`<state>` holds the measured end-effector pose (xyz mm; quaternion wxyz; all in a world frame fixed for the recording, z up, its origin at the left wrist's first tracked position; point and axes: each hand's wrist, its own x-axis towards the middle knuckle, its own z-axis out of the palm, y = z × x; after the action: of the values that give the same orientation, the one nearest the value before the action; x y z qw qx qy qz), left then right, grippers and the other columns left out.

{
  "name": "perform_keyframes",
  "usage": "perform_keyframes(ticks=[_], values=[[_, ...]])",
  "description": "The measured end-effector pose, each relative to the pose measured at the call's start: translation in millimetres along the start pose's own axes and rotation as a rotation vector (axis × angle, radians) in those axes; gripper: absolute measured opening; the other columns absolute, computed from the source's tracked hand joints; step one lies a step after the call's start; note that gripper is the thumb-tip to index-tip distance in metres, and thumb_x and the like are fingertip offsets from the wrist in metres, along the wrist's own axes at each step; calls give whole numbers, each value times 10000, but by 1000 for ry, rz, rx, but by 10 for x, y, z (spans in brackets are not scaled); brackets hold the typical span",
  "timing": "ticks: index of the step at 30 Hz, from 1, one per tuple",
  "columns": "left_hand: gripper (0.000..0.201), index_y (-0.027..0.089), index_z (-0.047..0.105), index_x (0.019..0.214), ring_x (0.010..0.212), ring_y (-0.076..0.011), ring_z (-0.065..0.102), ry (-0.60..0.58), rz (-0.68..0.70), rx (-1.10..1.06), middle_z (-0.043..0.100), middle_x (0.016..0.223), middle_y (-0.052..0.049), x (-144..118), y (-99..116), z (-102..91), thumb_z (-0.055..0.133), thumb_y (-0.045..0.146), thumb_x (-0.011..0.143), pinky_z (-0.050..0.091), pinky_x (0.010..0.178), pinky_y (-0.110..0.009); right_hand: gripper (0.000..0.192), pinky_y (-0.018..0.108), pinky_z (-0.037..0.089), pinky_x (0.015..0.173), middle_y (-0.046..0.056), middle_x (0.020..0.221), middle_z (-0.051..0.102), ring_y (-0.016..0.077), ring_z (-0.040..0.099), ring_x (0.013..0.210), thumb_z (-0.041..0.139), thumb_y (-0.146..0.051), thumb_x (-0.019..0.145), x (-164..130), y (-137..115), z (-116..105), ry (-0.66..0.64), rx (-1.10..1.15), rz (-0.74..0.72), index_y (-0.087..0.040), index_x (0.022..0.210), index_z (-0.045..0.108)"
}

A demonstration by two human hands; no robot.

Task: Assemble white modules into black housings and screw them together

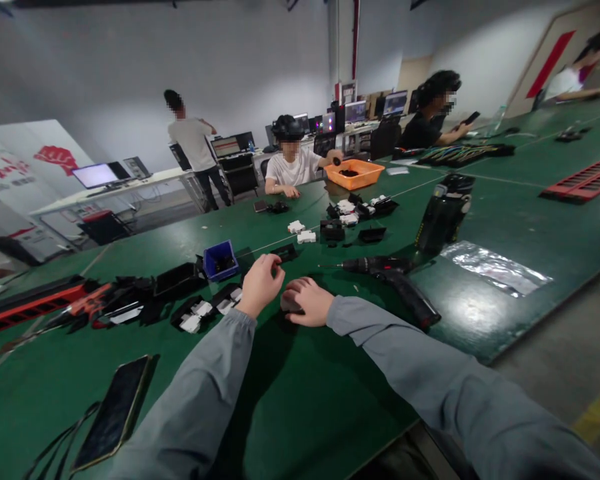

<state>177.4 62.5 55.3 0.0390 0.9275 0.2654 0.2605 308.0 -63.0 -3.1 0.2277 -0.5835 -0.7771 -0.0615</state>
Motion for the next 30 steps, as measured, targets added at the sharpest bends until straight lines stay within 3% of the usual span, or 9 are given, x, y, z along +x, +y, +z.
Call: perform_keyframes(ticks=[6, 10, 13, 16, 20, 23, 25, 27, 30], values=[[406, 93, 562, 1173, 1194, -366, 517, -145, -124, 179, 566, 1249, -246, 932, 33, 442, 567, 304, 826, 416, 955, -442, 581, 491, 318, 1052, 184, 1298, 542, 334, 483, 1212, 694, -504, 782, -47, 16, 23, -46, -15, -11, -162, 1239, 591], [234, 105, 646, 960, 1095, -367, 595, -248, -124, 181, 677, 1043, -226, 1153, 15, 588, 584, 251, 788, 410, 937, -462, 588, 490, 345, 1025, 202, 1299, 543, 338, 497, 1197, 660, -527, 805, -76, 32, 25, -51, -32, -5, -147, 1247, 589], [151, 128, 656, 857, 1000, -331, 640, -256, -95, 143, 700, 912, -180, 1121, 30, 510, 549, 224, 808, 415, 927, -444, 603, 487, 360, 1013, 207, 1279, 553, 333, 513, 1167, 651, -538, 809, -84, 28, 28, -47, -46, -2, -123, 1243, 588], [199, 148, 638, 934, 1026, -303, 621, -181, -79, 81, 688, 985, -159, 885, 38, 255, 510, 284, 865, 427, 933, -409, 600, 486, 372, 1007, 199, 1261, 562, 330, 517, 1165, 662, -516, 807, -88, 23, 29, -40, -32, -1, -120, 1250, 582], [273, 175, 574, 1069, 988, -228, 614, -42, -138, -64, 659, 1039, -102, 189, -23, -178, 419, 356, 935, 472, 870, -325, 621, 502, 374, 1016, 203, 1307, 544, 344, 505, 1206, 662, -489, 813, -89, 22, 33, -41, -7, 12, -123, 1303, 556], [251, 202, 587, 1002, 823, -197, 635, 3, -513, -857, 652, 868, -33, -515, -128, -375, 547, 404, 859, 502, 718, -280, 622, 504, 357, 1046, 204, 1327, 539, 344, 490, 1246, 668, -480, 811, -86, 14, 39, -54, 24, 21, -135, 1317, 557], [308, 180, 600, 1035, 725, -201, 652, -78, -617, -996, 668, 832, -54, -956, -222, -431, 499, 421, 872, 517, 633, -296, 615, 505, 341, 1063, 212, 1343, 530, 347, 467, 1280, 672, -461, 809, -84, 1, 45, -52, 34, 24, -135, 1318, 560], [325, 134, 637, 990, 687, -204, 656, -274, -837, -1311, 681, 808, -98, -1298, -332, -461, 522, 406, 857, 517, 593, -294, 604, 516, 325, 1073, 221, 1369, 511, 357, 444, 1305, 661, -452, 814, -84, -14, 52, -46, 23, 31, -138, 1321, 563], [330, 111, 667, 972, 590, -176, 613, -272, -1000, -1565, 661, 703, -92, -1568, -489, -511, 539, 389, 851, 498, 532, -274, 610, 548, 286, 1095, 220, 1401, 493, 372, 418, 1327, 628, -484, 831, -87, -38, 48, -51, -19, 76, -155, 1339, 555]])
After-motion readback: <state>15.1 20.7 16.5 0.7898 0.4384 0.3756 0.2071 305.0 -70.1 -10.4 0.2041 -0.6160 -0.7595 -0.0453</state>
